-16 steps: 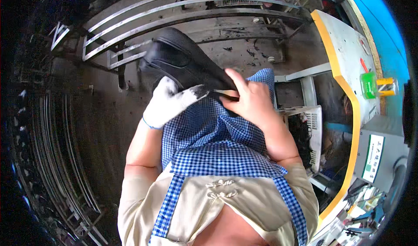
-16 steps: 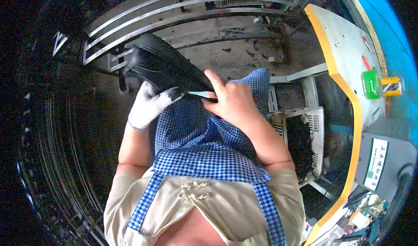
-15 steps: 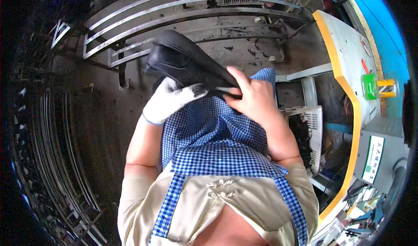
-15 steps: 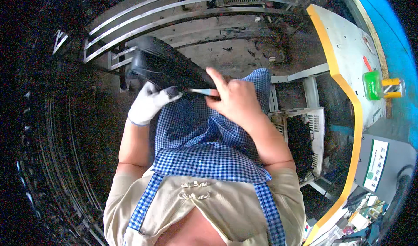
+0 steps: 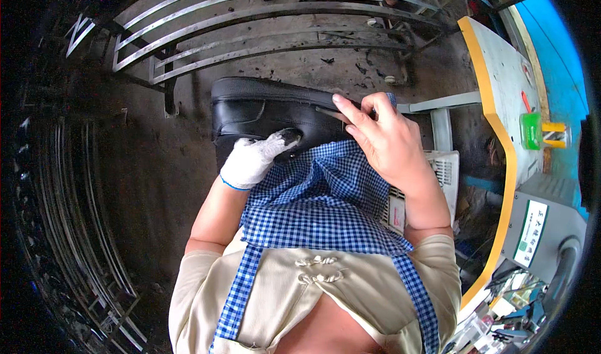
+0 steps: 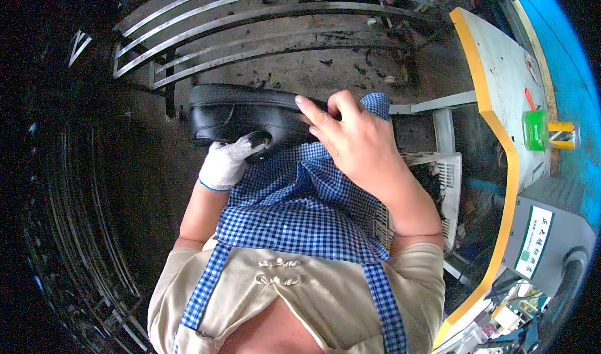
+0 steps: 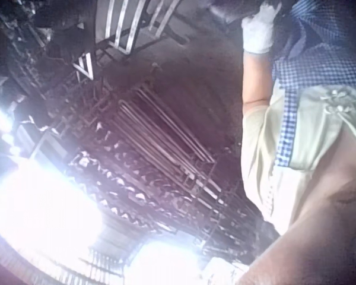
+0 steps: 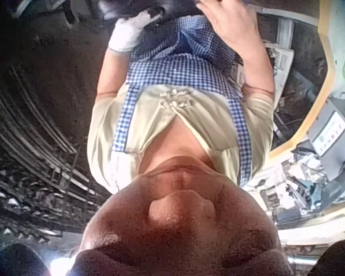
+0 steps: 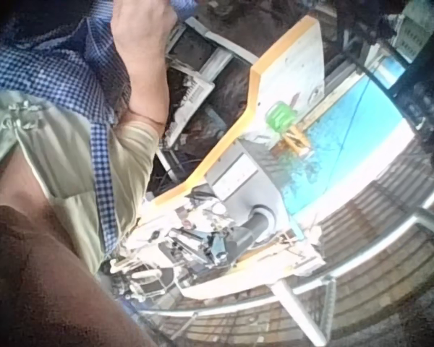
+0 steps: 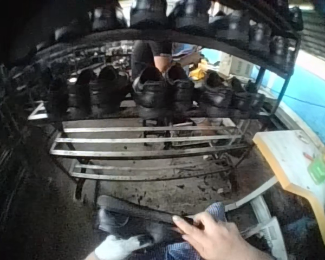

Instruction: Use a small trimming tool to clean or trim the edges of the soles on manufactured black shoes.

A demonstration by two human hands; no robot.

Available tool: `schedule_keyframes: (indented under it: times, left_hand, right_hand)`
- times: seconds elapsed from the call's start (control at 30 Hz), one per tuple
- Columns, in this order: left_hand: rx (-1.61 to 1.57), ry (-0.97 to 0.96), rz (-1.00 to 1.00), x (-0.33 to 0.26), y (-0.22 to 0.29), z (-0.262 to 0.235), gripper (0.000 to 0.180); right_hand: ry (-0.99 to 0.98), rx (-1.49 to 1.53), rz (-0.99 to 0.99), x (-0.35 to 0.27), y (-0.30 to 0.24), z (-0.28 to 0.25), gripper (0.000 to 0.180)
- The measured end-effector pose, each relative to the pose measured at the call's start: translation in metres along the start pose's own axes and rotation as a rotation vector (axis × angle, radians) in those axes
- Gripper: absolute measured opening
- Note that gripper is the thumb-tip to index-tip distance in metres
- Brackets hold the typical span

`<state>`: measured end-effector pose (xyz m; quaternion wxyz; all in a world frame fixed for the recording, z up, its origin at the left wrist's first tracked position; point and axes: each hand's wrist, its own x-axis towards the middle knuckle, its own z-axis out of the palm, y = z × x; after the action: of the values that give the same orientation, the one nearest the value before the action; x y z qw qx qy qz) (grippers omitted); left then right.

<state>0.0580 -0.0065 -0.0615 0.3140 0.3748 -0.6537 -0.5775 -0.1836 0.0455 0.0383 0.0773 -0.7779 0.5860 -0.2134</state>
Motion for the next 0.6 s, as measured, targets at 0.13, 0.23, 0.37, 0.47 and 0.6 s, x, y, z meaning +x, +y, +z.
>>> schedule_keyframes:
  times: [0.13, 0.23, 0.37, 0.47, 0.6]
  left_hand:
    - [0.663, -0.161, 0.387, -0.005, 0.003, -0.008, 0.037]
    - [0.021, -0.009, -0.025, -0.008, 0.017, 0.003, 0.033]
    - [-0.471, 0.099, -0.292, -0.009, 0.030, 0.015, 0.030]
    - [-0.400, 0.090, -0.209, -0.009, 0.034, 0.014, 0.030]
    - [-0.086, 0.003, -0.118, -0.009, 0.035, 0.007, 0.031]
  right_hand:
    - [-0.011, -0.038, -0.103, 0.005, 0.001, -0.004, 0.043]
    - [-0.008, -0.021, -0.167, 0.006, 0.003, -0.001, 0.044]
    - [-0.040, -0.135, -0.178, 0.004, 0.000, -0.001, 0.039]
    - [0.008, -0.137, -0.134, 0.005, 0.000, 0.007, 0.039]
    - [-0.017, -0.038, -0.144, 0.006, 0.006, 0.005, 0.038]
